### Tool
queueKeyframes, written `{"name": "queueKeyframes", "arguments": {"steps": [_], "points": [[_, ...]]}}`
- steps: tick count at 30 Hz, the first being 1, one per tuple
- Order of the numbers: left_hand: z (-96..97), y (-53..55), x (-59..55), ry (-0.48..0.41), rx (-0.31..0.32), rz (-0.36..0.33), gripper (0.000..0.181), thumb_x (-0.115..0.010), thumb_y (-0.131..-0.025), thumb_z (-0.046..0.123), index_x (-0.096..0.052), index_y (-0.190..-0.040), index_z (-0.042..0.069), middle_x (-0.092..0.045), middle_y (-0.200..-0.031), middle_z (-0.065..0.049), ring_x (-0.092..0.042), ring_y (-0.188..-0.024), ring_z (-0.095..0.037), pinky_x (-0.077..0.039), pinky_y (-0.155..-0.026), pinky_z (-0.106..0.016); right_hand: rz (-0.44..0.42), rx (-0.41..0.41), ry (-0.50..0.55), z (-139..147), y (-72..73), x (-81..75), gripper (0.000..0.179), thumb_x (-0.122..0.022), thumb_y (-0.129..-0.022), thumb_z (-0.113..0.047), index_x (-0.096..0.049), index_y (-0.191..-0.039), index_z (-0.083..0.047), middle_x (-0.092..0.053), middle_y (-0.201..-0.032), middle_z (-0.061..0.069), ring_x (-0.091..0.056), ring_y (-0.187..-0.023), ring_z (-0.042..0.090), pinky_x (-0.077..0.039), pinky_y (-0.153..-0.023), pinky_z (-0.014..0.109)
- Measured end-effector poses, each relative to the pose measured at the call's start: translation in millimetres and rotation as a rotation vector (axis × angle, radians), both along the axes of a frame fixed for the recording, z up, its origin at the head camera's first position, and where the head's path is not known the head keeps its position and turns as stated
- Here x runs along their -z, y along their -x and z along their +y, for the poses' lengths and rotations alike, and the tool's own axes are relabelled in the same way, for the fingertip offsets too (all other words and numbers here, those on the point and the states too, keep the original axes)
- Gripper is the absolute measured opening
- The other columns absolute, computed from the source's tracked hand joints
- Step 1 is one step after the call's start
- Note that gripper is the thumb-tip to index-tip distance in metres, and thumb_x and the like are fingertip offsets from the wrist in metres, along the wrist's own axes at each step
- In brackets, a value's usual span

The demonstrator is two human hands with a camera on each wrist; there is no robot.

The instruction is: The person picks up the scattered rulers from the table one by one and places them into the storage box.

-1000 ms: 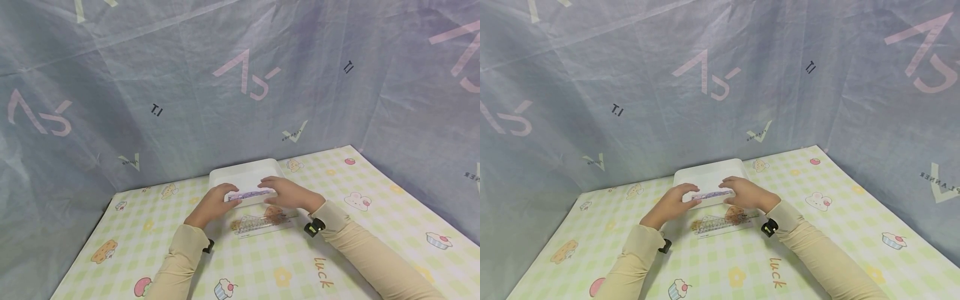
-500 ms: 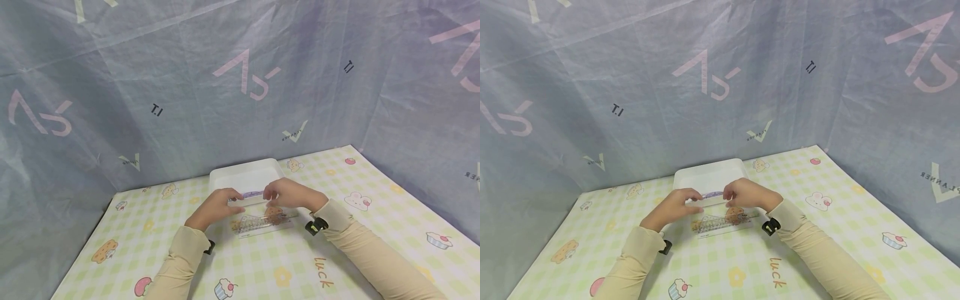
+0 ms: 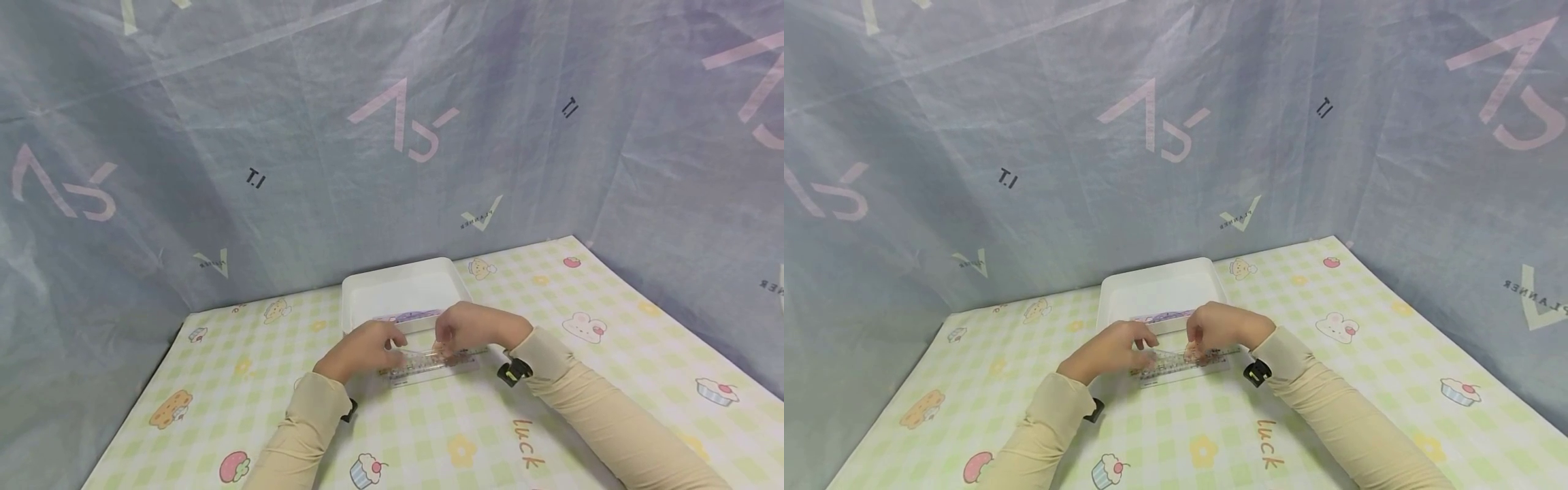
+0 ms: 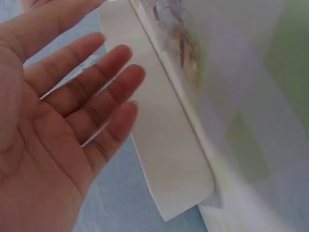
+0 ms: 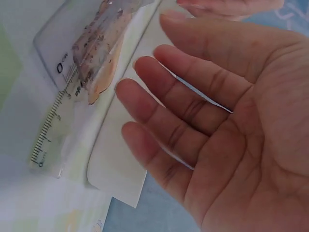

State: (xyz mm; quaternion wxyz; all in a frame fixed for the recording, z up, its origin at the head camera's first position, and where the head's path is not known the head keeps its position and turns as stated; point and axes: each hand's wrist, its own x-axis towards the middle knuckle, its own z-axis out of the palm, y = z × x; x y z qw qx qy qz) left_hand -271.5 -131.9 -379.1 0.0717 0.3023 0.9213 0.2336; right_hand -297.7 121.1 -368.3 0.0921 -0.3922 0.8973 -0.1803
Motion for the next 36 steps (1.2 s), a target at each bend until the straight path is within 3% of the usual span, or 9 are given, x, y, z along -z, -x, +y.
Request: {"name": "queueKeyframes", "arguments": {"steps": [6,15,21,36], "points": [[3.4,-0.3,3.1,0.088,0.008,0.029,0.033,-0.087,-0.077,0.023,-0.077,-0.106,0.009,-0.072,-0.101,0.001,-0.056,-0.075,-0.008,-0.049,-0.074,-0.028,-0.041,0.022,-0.036,1.0,-1.4,5.1,0.018,-0.084,-0.073,-0.008,-0.071,-0.084,-0.012,-0.068,-0.084,-0.006,-0.060,-0.078,0.009,-0.051,-0.077,0.032],[5.3,0.3,12.8,0.167,0.042,0.073,0.026,-0.088,-0.077,0.024,-0.076,-0.097,0.013,-0.064,-0.089,0.007,-0.054,-0.078,-0.008,-0.048,-0.073,-0.025,-0.108,0.074,-0.093,2.2,-0.5,10.2,0.023,-0.087,-0.073,-0.009,-0.070,-0.086,-0.014,-0.063,-0.085,-0.005,-0.055,-0.078,0.011,-0.049,-0.076,0.031],[7.3,0.6,14.7,0.151,0.043,0.061,0.017,-0.087,-0.078,0.019,-0.075,-0.089,0.013,-0.062,-0.082,0.008,-0.052,-0.076,-0.008,-0.047,-0.071,-0.025,-0.145,0.078,-0.067,2.4,-0.5,10.4,0.022,-0.087,-0.073,-0.006,-0.069,-0.086,-0.011,-0.064,-0.085,-0.003,-0.056,-0.078,0.010,-0.050,-0.076,0.030],[7.3,1.2,15.3,0.124,0.011,0.028,0.015,-0.085,-0.077,0.015,-0.072,-0.086,0.016,-0.061,-0.079,0.007,-0.051,-0.071,-0.008,-0.046,-0.069,-0.025,-0.212,0.116,-0.070,1.0,-1.3,8.6,0.022,-0.085,-0.076,-0.007,-0.068,-0.089,-0.012,-0.064,-0.088,-0.003,-0.057,-0.080,0.011,-0.050,-0.076,0.031]]}}
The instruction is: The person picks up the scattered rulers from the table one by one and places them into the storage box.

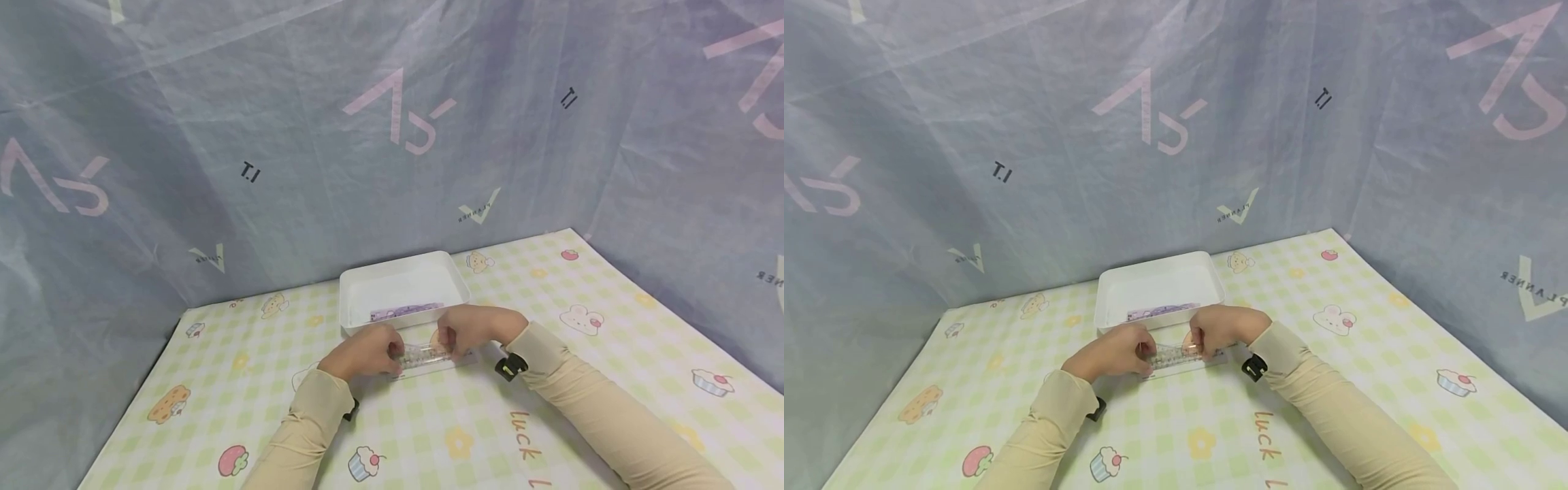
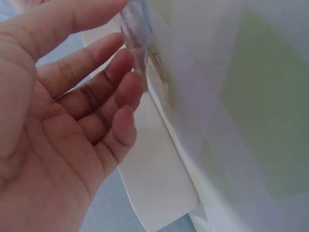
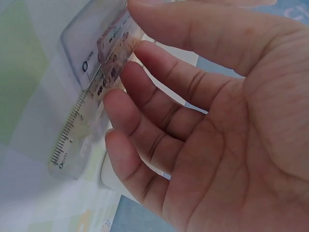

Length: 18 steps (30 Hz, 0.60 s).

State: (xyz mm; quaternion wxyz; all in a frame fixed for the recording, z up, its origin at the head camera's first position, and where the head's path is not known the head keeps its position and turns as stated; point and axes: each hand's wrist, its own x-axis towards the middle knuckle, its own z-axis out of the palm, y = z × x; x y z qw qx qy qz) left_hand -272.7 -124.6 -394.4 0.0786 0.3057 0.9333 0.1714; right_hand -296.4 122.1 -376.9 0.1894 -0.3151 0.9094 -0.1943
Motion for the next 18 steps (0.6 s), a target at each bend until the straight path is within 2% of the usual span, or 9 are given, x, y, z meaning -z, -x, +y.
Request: {"name": "queueKeyframes", "arguments": {"steps": [4,9,13,18], "points": [[-0.9,-0.6,-2.5,-0.004,-0.005,0.021,0.014,-0.083,-0.077,0.014,-0.071,-0.084,0.016,-0.060,-0.078,0.007,-0.050,-0.070,-0.008,-0.045,-0.068,-0.026,0.008,-0.011,-0.004,0.2,0.9,0.0,0.022,-0.086,-0.076,-0.010,-0.068,-0.089,-0.012,-0.065,-0.089,-0.003,-0.057,-0.081,0.011,-0.050,-0.077,0.033],[-2.2,-1.3,-5.9,-0.011,-0.016,0.053,0.016,-0.080,-0.077,0.013,-0.074,-0.091,0.012,-0.066,-0.086,0.006,-0.054,-0.077,-0.009,-0.049,-0.077,-0.029,0.044,-0.032,0.006,0.5,1.5,1.1,0.028,-0.089,-0.073,-0.016,-0.066,-0.089,-0.013,-0.063,-0.087,-0.004,-0.056,-0.079,0.012,-0.049,-0.075,0.033],[-3.6,-1.4,-8.5,-0.026,-0.027,0.033,0.019,-0.077,-0.078,0.011,-0.074,-0.097,0.009,-0.068,-0.092,0.003,-0.055,-0.082,-0.011,-0.050,-0.079,-0.031,0.057,-0.038,0.017,0.2,1.9,1.6,0.030,-0.089,-0.072,-0.016,-0.064,-0.087,-0.013,-0.061,-0.082,-0.005,-0.054,-0.075,0.012,-0.048,-0.071,0.032],[-5.5,-0.2,-9.7,-0.047,-0.025,0.037,0.018,-0.076,-0.077,0.010,-0.074,-0.095,0.008,-0.068,-0.091,-0.001,-0.054,-0.080,-0.012,-0.049,-0.077,-0.031,0.091,-0.050,0.016,0.4,3.1,0.8,0.029,-0.089,-0.073,-0.016,-0.062,-0.085,-0.013,-0.057,-0.078,-0.005,-0.051,-0.072,0.012,-0.045,-0.069,0.031]]}}
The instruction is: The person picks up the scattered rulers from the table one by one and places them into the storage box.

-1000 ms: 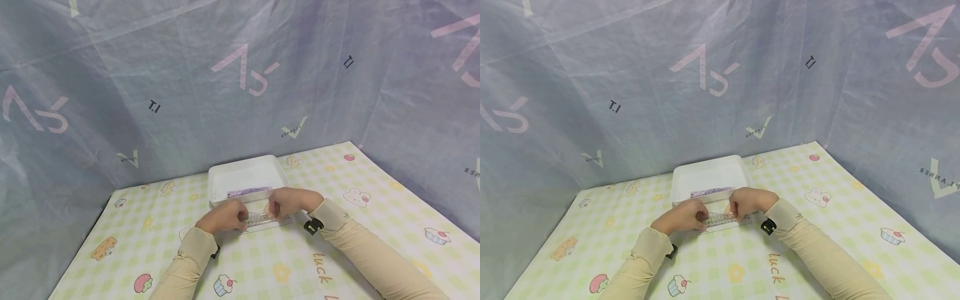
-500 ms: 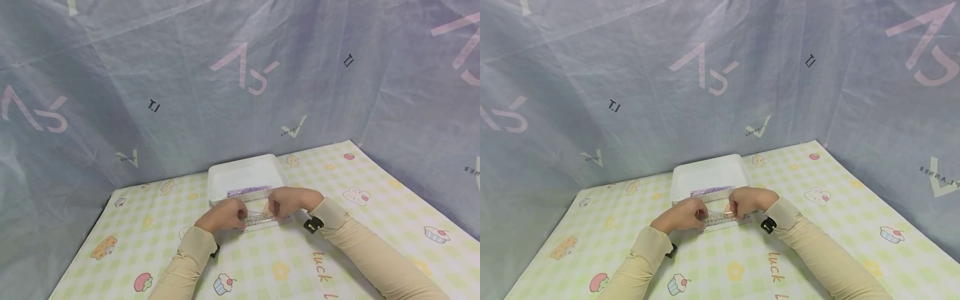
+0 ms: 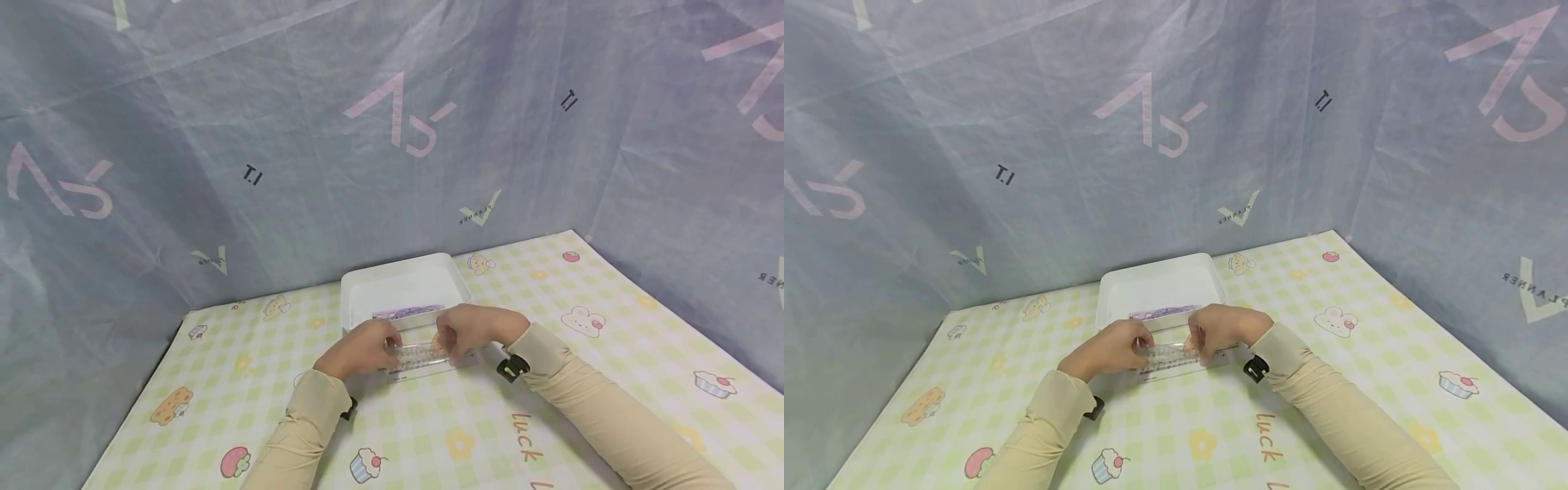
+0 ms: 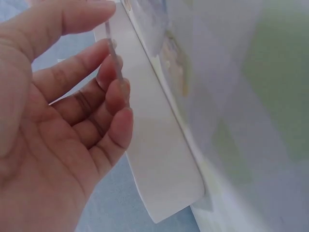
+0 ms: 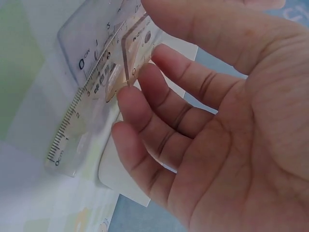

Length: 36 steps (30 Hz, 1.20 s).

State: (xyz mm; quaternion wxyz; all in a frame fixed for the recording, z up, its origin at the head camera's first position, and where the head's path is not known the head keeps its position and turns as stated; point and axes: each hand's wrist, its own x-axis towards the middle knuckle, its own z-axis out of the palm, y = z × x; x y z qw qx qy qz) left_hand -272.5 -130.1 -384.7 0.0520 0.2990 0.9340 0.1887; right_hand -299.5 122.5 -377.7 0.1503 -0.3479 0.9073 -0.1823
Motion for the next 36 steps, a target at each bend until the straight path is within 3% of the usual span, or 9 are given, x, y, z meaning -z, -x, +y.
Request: {"name": "queueKeyframes", "arguments": {"steps": [11,20,30,36], "points": [[-4.7,-1.1,-5.6,-0.002,-0.062,0.002,0.027,-0.071,-0.079,0.012,-0.074,-0.105,0.008,-0.065,-0.101,0.000,-0.056,-0.087,-0.014,-0.050,-0.079,-0.033,0.078,-0.041,0.011,-0.4,0.3,-5.4,0.023,-0.086,-0.077,-0.020,-0.064,-0.083,-0.014,-0.058,-0.074,-0.008,-0.053,-0.073,0.011,-0.046,-0.070,0.031],[-9.7,-2.8,-11.3,-0.035,-0.053,-0.031,0.033,-0.072,-0.084,0.012,-0.069,-0.117,0.005,-0.063,-0.110,-0.003,-0.059,-0.101,-0.021,-0.051,-0.085,-0.038,0.147,-0.041,0.061,5.1,3.6,-10.2,0.014,-0.079,-0.081,-0.019,-0.066,-0.087,-0.016,-0.059,-0.080,-0.009,-0.054,-0.077,0.013,-0.047,-0.073,0.033],[-15.1,-2.5,-17.6,-0.081,-0.080,0.006,0.032,-0.069,-0.080,0.003,-0.070,-0.111,0.006,-0.064,-0.106,-0.002,-0.056,-0.092,-0.019,-0.049,-0.081,-0.038,0.188,-0.014,0.101,9.9,5.8,-18.3,0.022,-0.079,-0.080,-0.018,-0.069,-0.097,-0.010,-0.064,-0.090,0.001,-0.054,-0.082,0.016,-0.047,-0.078,0.035],[-18.1,-0.7,-20.3,-0.093,-0.085,0.101,0.027,-0.069,-0.083,0.007,-0.071,-0.110,0.008,-0.064,-0.105,0.001,-0.057,-0.097,-0.019,-0.049,-0.086,-0.037,0.221,0.001,0.162,14.0,5.7,-22.8,0.023,-0.076,-0.082,-0.011,-0.068,-0.104,-0.009,-0.062,-0.099,0.003,-0.057,-0.090,0.021,-0.048,-0.081,0.038]]}}
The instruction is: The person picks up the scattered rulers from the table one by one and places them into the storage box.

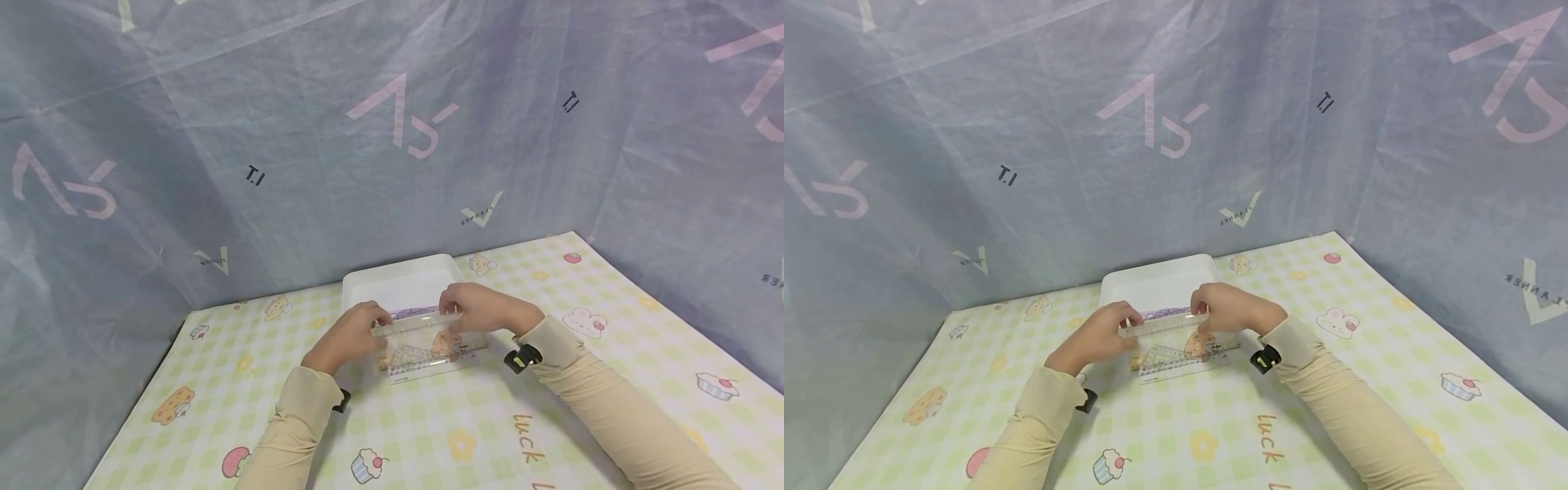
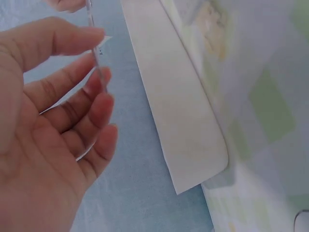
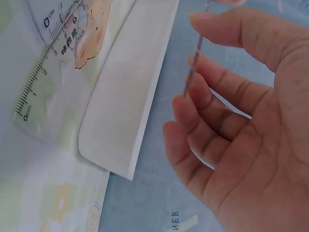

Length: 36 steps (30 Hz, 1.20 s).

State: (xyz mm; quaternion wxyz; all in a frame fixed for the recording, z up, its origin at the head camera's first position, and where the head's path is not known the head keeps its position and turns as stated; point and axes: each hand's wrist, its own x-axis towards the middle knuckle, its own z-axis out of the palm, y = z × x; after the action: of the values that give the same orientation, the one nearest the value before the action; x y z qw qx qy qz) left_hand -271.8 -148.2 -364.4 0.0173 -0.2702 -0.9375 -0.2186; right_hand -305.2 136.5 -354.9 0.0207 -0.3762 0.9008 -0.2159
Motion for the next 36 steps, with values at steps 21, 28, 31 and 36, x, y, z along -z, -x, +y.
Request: {"name": "queueKeyframes", "arguments": {"steps": [21,28,31,36], "points": [[-5.3,8.3,4.0,-0.102,-0.138,0.133,0.020,-0.074,-0.088,0.009,-0.074,-0.107,0.003,-0.064,-0.112,-0.005,-0.063,-0.082,-0.017,-0.053,-0.068,-0.030,0.119,0.127,0.169,-9.4,7.6,14.7,0.027,-0.078,-0.086,-0.010,-0.070,-0.110,-0.001,-0.067,-0.104,0.007,-0.060,-0.080,0.019,-0.050,-0.074,0.033],[-5.9,13.7,10.7,-0.118,-0.171,0.178,0.010,-0.069,-0.092,0.008,-0.077,-0.095,0.002,-0.067,-0.105,-0.005,-0.066,-0.087,-0.020,-0.055,-0.074,-0.035,0.115,0.167,0.198,-10.1,9.6,18.9,0.014,-0.073,-0.090,-0.009,-0.074,-0.103,-0.005,-0.065,-0.094,0.002,-0.053,-0.073,0.011,-0.047,-0.067,0.030],[-6.7,14.1,12.5,-0.140,-0.189,0.203,0.012,-0.068,-0.093,0.008,-0.078,-0.096,0.002,-0.067,-0.103,-0.004,-0.066,-0.090,-0.020,-0.055,-0.077,-0.036,0.121,0.185,0.210,-10.1,10.8,20.5,0.011,-0.071,-0.091,-0.009,-0.075,-0.101,-0.005,-0.064,-0.091,-0.001,-0.053,-0.074,0.011,-0.047,-0.067,0.030],[-7.9,13.9,13.6,-0.149,-0.201,0.237,0.012,-0.068,-0.094,0.007,-0.078,-0.097,0.001,-0.067,-0.103,-0.005,-0.065,-0.090,-0.021,-0.055,-0.077,-0.036,0.145,0.197,0.226,-10.0,11.7,21.5,0.009,-0.070,-0.092,-0.008,-0.076,-0.099,-0.006,-0.067,-0.091,-0.001,-0.058,-0.077,0.011,-0.050,-0.070,0.031]]}}
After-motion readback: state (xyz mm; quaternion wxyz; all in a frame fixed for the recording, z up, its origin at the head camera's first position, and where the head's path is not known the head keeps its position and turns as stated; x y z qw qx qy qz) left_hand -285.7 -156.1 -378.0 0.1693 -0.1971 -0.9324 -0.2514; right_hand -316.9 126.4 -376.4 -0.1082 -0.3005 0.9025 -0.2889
